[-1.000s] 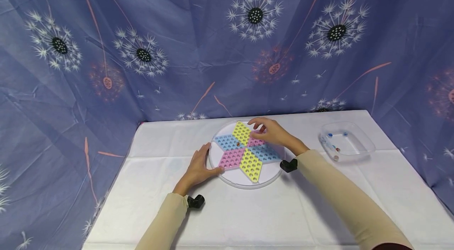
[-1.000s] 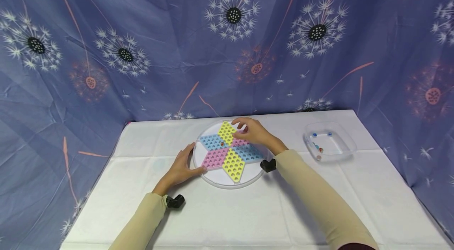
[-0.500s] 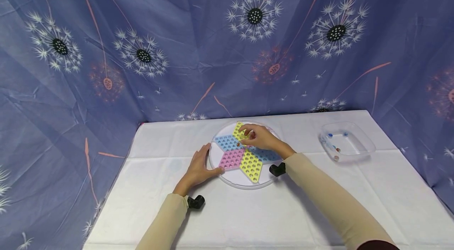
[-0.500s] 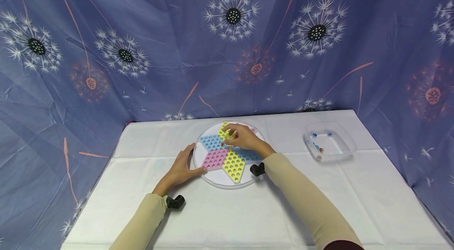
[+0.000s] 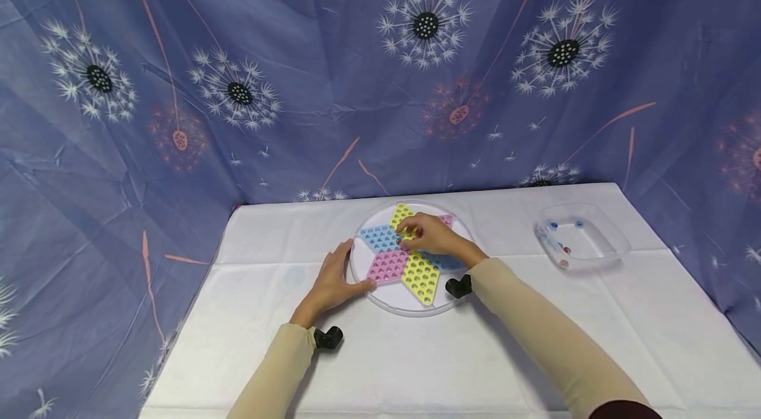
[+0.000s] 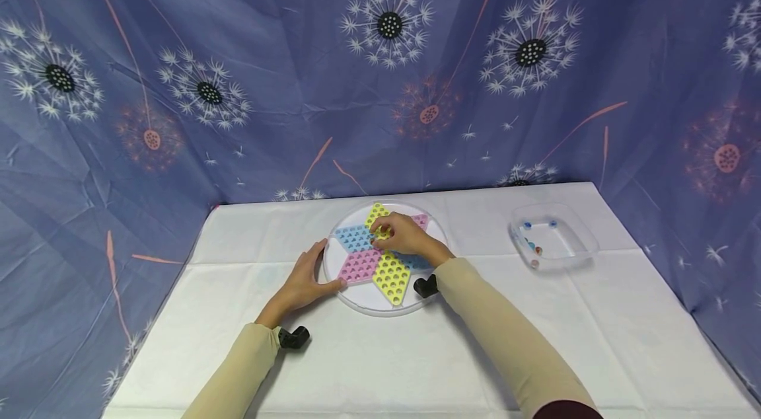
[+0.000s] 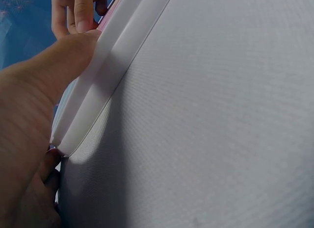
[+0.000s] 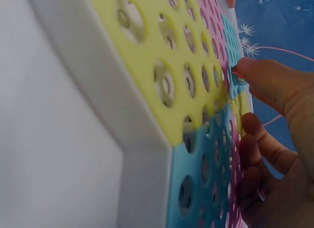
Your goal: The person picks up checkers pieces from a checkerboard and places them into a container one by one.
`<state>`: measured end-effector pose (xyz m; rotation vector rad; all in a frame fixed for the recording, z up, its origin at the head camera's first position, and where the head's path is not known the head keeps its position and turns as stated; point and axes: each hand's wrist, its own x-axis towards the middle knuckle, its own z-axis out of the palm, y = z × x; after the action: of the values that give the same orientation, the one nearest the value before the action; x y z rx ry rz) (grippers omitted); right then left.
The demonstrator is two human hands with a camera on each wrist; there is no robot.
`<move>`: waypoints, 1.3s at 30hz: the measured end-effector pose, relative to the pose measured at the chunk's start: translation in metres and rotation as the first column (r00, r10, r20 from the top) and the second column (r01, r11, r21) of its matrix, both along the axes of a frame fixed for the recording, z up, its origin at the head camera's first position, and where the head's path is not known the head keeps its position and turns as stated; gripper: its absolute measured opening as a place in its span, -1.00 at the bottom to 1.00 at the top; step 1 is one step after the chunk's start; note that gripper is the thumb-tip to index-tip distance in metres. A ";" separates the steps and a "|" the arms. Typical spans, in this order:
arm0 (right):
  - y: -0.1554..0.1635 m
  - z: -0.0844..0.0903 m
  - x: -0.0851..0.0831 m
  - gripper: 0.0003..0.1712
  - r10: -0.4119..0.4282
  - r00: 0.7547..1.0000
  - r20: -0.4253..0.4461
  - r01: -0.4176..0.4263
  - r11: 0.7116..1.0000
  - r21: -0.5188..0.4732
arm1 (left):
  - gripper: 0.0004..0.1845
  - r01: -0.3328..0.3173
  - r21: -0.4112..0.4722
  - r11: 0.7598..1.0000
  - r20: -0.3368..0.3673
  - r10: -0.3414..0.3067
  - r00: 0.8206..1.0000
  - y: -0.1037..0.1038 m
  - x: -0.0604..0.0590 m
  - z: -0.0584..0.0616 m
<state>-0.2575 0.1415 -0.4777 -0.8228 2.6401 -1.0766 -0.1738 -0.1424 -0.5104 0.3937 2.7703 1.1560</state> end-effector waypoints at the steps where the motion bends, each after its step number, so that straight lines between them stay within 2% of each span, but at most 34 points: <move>1: 0.000 -0.001 -0.001 -0.67 0.011 1.000 -0.012 -0.011 1.000 -0.008 | 0.24 -0.002 -0.002 1.000 0.003 0.002 1.000 0.000 0.000 0.000; 6: -0.001 -0.007 -0.003 -0.78 0.065 0.993 -0.098 -0.068 0.997 -0.030 | 0.23 -0.005 0.003 1.000 -0.004 0.005 1.000 0.000 0.001 0.000; 8: -0.001 -0.008 -0.003 -0.81 0.065 0.992 -0.104 -0.069 0.997 -0.030 | 0.23 -0.006 0.011 1.000 -0.004 0.006 1.000 0.001 0.001 0.001; 15: -0.003 -0.005 -0.002 -0.82 0.034 0.996 -0.077 -0.035 0.999 -0.016 | 0.22 -0.001 0.006 1.000 -0.018 0.001 1.000 0.001 0.000 0.001; 21: -0.003 -0.005 0.000 -0.82 0.027 0.997 -0.072 -0.027 1.000 -0.005 | 0.23 0.003 -0.015 1.000 -0.013 -0.003 1.000 0.000 0.000 -0.001; 39: -0.004 -0.006 -0.003 -0.83 0.007 0.999 -0.038 -0.006 1.000 0.017 | 0.22 -0.007 -0.002 1.000 -0.019 0.007 1.000 0.002 0.003 0.001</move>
<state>-0.2608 0.1374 -0.4841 -0.8563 2.6717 -1.0461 -0.1712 -0.1399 -0.5098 0.3968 2.7906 1.1571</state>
